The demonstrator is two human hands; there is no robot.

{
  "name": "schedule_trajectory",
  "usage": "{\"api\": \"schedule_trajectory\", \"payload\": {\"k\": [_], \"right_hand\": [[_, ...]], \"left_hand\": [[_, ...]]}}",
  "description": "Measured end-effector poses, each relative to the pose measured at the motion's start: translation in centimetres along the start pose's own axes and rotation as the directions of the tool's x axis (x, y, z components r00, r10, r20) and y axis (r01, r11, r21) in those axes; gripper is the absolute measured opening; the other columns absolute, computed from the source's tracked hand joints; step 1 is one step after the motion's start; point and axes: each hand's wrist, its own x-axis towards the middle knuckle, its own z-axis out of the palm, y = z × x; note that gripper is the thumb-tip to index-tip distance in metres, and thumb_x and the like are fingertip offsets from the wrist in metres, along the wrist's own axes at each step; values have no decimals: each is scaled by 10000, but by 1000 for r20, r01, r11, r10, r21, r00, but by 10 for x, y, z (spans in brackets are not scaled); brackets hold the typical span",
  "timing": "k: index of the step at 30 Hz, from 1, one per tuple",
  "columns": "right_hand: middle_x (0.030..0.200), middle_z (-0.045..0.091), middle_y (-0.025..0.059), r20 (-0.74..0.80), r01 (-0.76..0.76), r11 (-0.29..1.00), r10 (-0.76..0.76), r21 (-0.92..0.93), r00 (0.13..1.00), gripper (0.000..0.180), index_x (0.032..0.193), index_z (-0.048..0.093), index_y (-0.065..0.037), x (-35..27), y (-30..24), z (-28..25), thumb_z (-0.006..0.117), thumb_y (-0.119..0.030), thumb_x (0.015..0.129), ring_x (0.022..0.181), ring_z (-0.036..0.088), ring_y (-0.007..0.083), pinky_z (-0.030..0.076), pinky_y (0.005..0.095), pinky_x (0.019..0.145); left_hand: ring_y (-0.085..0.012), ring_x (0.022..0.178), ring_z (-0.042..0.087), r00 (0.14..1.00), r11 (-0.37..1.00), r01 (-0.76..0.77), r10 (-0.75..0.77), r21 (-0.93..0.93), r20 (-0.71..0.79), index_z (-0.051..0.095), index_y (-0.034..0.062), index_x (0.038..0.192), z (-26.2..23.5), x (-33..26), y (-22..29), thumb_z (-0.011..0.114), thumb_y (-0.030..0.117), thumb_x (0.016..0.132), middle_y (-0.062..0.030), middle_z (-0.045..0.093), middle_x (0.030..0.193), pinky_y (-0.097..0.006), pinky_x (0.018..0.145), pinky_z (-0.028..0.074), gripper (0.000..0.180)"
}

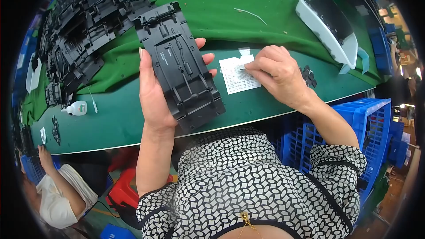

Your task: The person assembles small plastic parts onto a larger plastic base component by hand, taking the parts from storage crates and attaching them to the base.

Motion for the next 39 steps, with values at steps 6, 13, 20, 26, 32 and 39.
{"api": "schedule_trajectory", "payload": {"k": [6,13,20,26,32,39], "right_hand": [[754,574,10,14,-76,997,76,-20,997,73,781,662,-81,3,-2,-9,706,-59,727,749,553,177,376,310,668],[759,579,13,72,-305,936,296,176,952,68,851,671,-44,8,-15,-21,683,-38,784,701,543,123,380,267,634],[791,601,1,379,-617,240,608,750,698,54,857,644,13,13,-32,-26,651,-36,837,677,495,65,394,198,624],[710,545,24,-156,182,981,-171,64,973,206,820,656,-42,14,-52,-18,733,7,635,564,496,155,347,295,537],[687,524,-11,-116,430,891,-447,-142,887,250,821,652,-13,11,-51,-5,665,-74,579,536,467,115,312,272,537],[672,504,-14,-119,450,876,-472,-170,874,234,795,648,-18,9,-53,2,671,-80,570,532,453,111,306,263,529]], "left_hand": [[-319,1066,585,1000,1000,12,-11,-15,12,378,-18,1347,3,0,3,139,559,976,-217,484,1301,-464,878,523,727],[-318,1061,587,1000,1000,7,-7,0,-7,386,-17,1342,5,-1,5,143,563,975,-214,489,1298,-466,886,514,727],[-315,1036,594,999,999,-7,9,53,-34,399,-27,1322,5,0,2,151,576,970,-205,506,1276,-438,883,511,741],[-313,1030,597,998,998,-7,12,69,-67,427,-28,1300,13,3,4,146,583,966,-194,521,1266,-423,876,512,751],[-303,1040,594,997,997,-13,19,78,-74,436,-25,1299,11,1,5,139,595,961,-189,524,1267,-412,886,511,767],[-297,1051,594,998,992,-41,47,116,-43,442,-22,1295,11,0,2,129,600,959,-186,526,1263,-405,878,517,773]]}}
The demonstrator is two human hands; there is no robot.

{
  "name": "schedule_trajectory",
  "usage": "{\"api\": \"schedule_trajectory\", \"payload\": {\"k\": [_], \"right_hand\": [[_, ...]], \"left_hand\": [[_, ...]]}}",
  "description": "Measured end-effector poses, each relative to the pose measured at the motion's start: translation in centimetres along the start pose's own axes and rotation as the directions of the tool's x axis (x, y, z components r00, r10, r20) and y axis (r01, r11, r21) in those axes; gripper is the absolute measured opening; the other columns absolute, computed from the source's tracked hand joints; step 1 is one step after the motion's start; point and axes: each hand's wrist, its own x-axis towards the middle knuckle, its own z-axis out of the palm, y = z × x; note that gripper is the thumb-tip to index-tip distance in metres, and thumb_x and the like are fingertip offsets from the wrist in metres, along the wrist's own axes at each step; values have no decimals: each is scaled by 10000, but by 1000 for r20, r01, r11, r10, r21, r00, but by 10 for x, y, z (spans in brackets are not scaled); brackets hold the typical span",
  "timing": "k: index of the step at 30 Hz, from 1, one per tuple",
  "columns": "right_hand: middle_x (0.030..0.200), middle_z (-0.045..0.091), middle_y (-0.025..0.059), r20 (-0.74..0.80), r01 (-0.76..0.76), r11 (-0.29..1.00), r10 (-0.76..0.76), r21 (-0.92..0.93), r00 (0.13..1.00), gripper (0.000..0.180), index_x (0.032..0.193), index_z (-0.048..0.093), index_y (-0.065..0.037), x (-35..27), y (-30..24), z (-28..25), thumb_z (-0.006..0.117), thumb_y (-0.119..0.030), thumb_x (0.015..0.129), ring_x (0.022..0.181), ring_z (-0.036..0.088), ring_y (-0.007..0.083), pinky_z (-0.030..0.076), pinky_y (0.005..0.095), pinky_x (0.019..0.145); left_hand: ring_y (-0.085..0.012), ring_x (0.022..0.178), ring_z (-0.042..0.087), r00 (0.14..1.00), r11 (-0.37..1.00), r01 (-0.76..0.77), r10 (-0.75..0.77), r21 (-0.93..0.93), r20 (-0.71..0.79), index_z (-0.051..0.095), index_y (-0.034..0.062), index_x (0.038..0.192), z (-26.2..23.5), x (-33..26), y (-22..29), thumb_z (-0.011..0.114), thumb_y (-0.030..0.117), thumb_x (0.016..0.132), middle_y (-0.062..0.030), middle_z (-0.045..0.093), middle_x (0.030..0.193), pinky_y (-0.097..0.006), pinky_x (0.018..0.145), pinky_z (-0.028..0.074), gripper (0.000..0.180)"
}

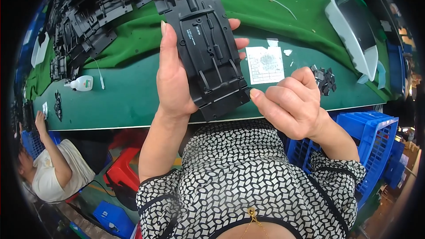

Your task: The person assembles small plastic parts onto a larger plastic base component by hand, taking the parts from storage crates and attaching them to the base.

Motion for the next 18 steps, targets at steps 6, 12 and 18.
{"api": "schedule_trajectory", "payload": {"k": [6,12,18], "right_hand": [[668,502,-14,43,5,1000,-5,-6,999,181,757,642,-24,3,0,0,690,-79,591,530,441,111,298,271,526],[658,483,-22,59,1,1000,-1,-6,998,151,739,638,-29,3,-2,-1,694,-70,605,525,425,105,294,274,530],[659,478,-23,55,11,1000,-10,-2,998,142,729,636,-27,0,-2,1,690,-70,605,522,420,102,295,274,529]], "left_hand": [[-294,1050,596,1000,1000,-9,9,8,6,439,-21,1297,0,0,1,126,599,960,-187,524,1264,-403,877,519,771],[-289,1051,596,999,1000,-5,4,10,34,434,-23,1302,0,1,-1,128,605,957,-185,517,1271,-399,872,523,779],[-288,1051,597,997,1000,-17,16,11,71,417,-31,1315,0,-2,-4,126,615,951,-195,508,1277,-397,866,528,796]]}}
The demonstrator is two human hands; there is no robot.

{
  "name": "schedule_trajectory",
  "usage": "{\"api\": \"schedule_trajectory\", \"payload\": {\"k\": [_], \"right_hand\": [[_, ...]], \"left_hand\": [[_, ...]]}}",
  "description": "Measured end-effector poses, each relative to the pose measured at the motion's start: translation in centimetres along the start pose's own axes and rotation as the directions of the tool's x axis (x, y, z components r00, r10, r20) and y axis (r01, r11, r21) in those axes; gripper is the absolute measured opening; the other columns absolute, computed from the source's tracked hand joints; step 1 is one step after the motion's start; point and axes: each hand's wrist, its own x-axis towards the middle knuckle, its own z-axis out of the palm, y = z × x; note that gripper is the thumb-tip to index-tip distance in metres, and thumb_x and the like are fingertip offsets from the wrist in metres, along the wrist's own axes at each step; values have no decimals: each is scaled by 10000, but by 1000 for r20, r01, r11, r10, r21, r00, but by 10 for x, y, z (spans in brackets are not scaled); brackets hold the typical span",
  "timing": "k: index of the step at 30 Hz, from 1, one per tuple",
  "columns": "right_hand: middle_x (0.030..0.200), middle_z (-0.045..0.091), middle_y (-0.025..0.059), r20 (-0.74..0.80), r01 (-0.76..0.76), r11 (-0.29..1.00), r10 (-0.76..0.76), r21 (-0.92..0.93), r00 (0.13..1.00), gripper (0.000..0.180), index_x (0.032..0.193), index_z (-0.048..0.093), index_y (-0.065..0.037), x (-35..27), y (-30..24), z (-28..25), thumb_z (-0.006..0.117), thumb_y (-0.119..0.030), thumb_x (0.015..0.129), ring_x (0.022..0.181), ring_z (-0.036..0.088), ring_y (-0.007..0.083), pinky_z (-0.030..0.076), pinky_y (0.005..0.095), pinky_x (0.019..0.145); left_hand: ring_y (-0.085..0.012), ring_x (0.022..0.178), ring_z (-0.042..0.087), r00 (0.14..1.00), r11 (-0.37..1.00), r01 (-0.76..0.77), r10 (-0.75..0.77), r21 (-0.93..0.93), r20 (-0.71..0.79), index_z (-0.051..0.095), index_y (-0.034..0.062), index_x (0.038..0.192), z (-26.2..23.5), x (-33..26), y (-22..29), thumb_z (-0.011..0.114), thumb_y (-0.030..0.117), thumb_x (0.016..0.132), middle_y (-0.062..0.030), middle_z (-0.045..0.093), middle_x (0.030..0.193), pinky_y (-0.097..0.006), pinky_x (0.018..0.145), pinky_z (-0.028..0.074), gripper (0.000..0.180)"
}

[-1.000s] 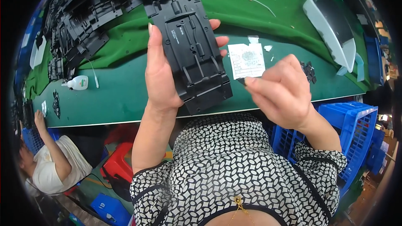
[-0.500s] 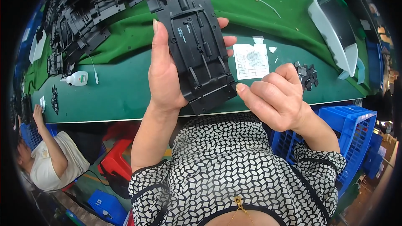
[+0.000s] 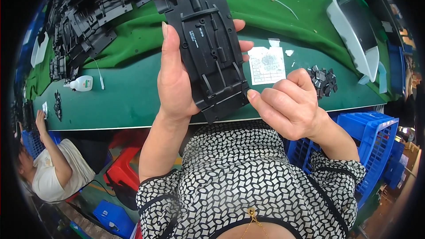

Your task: The person assembles small plastic parts onto a larger plastic base component by hand, taking the parts from storage crates and attaching them to the base.

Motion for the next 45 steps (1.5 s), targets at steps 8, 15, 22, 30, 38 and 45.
{"api": "schedule_trajectory", "payload": {"k": [8,15,22,30,38,45], "right_hand": [[668,482,-12,2,6,1000,-6,4,1000,159,749,641,-15,2,-2,0,689,-66,605,534,430,109,293,276,521],[722,563,26,-14,-346,906,360,243,933,144,847,640,4,4,-5,-10,692,-53,726,569,507,154,385,271,527],[673,604,-9,692,-732,-284,638,620,338,155,873,670,14,1,-20,-12,599,-119,910,588,504,23,370,175,509],[650,599,-8,689,-677,-357,656,644,309,160,842,664,7,-9,-21,-2,605,-128,906,597,520,25,383,185,521],[791,666,105,288,-690,394,700,607,654,119,920,669,7,-45,-11,-47,638,-93,863,702,641,142,497,257,622],[811,613,151,23,-920,378,926,-107,377,111,891,632,8,-125,40,-88,648,-28,787,733,626,303,503,355,651]], "left_hand": [[-295,1056,596,997,998,-17,22,-63,75,386,-36,1339,-3,-1,0,133,633,942,-213,488,1296,-399,872,528,818],[-362,1018,601,976,977,-205,208,-57,56,298,-11,1398,3,-8,2,261,722,876,-257,440,1334,-475,846,527,900],[-363,996,603,918,933,-360,351,20,183,284,8,1406,1,-5,-12,300,755,844,-274,453,1309,-513,827,515,935],[-354,976,597,919,928,-363,342,82,197,286,1,1395,2,-6,-20,342,734,850,-264,461,1292,-532,825,512,915],[-325,1053,582,956,949,-267,283,170,-80,241,12,1435,0,-11,0,293,625,931,-263,374,1382,-477,884,497,795],[-313,1054,580,977,973,-207,211,101,-30,251,55,1446,-12,-7,-8,247,545,973,-257,360,1396,-476,888,490,681]]}}
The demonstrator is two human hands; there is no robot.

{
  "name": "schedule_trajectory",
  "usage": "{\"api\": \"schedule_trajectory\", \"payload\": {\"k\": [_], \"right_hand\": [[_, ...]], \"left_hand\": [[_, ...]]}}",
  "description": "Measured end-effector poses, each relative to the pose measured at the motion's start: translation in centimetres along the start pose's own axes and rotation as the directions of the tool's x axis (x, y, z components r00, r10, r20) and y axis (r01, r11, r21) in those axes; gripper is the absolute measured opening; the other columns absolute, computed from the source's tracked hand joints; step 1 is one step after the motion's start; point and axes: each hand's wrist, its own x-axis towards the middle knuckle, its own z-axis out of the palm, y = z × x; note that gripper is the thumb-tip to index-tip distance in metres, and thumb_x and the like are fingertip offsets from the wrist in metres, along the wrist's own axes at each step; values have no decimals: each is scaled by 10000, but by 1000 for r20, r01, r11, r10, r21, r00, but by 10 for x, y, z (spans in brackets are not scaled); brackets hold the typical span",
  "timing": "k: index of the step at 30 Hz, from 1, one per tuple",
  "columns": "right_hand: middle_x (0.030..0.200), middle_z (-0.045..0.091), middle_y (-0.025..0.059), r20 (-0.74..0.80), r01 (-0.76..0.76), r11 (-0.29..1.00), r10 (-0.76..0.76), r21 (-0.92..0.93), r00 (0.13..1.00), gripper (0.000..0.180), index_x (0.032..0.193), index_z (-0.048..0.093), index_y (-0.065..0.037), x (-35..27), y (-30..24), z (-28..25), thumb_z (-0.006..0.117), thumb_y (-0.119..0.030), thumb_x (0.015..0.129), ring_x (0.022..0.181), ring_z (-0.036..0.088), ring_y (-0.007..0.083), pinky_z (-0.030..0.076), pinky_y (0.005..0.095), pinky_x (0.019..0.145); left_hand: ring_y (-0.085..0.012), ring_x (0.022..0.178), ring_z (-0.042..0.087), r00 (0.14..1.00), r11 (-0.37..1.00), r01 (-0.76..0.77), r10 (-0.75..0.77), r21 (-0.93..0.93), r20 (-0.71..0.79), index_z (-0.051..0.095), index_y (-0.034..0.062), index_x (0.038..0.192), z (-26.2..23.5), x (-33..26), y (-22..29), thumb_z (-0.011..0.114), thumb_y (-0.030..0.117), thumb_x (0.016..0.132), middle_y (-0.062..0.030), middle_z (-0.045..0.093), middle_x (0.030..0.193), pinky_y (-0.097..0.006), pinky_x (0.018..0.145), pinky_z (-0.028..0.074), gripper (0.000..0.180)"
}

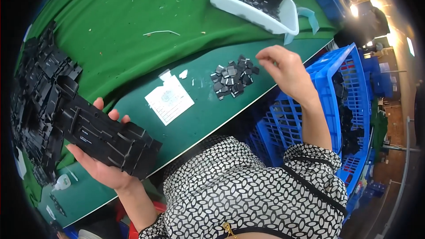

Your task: The person assembles small plastic parts onto a larger plastic base component by hand, taking the parts from storage crates and attaching them to the base.

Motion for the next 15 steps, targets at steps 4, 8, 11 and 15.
{"api": "schedule_trajectory", "payload": {"k": [4,8,11,15], "right_hand": [[831,620,118,111,-44,995,34,91,993,174,950,635,8,0,6,7,667,-27,783,743,608,194,481,294,654],[813,599,84,124,-105,991,94,82,988,204,964,631,10,6,5,9,680,-18,768,705,566,156,472,285,641],[788,586,66,122,-114,987,100,115,987,209,963,629,15,6,5,10,683,-16,764,691,545,131,465,270,630],[759,588,39,114,-152,977,136,149,984,167,942,631,9,2,9,11,677,-25,785,666,521,97,447,237,610]], "left_hand": [[-305,1048,583,999,999,11,-9,37,-42,264,56,1440,7,0,1,226,540,977,-252,379,1385,-473,882,489,671],[-304,1049,583,999,999,18,-16,51,-46,273,54,1435,10,0,1,219,539,979,-251,392,1376,-467,876,489,668],[-302,1049,583,998,998,18,-14,62,-61,279,51,1431,10,1,1,220,543,978,-248,394,1375,-464,874,488,671],[-307,1049,587,998,999,38,-37,33,-46,288,52,1425,9,2,-1,219,547,977,-248,399,1371,-468,878,487,671]]}}
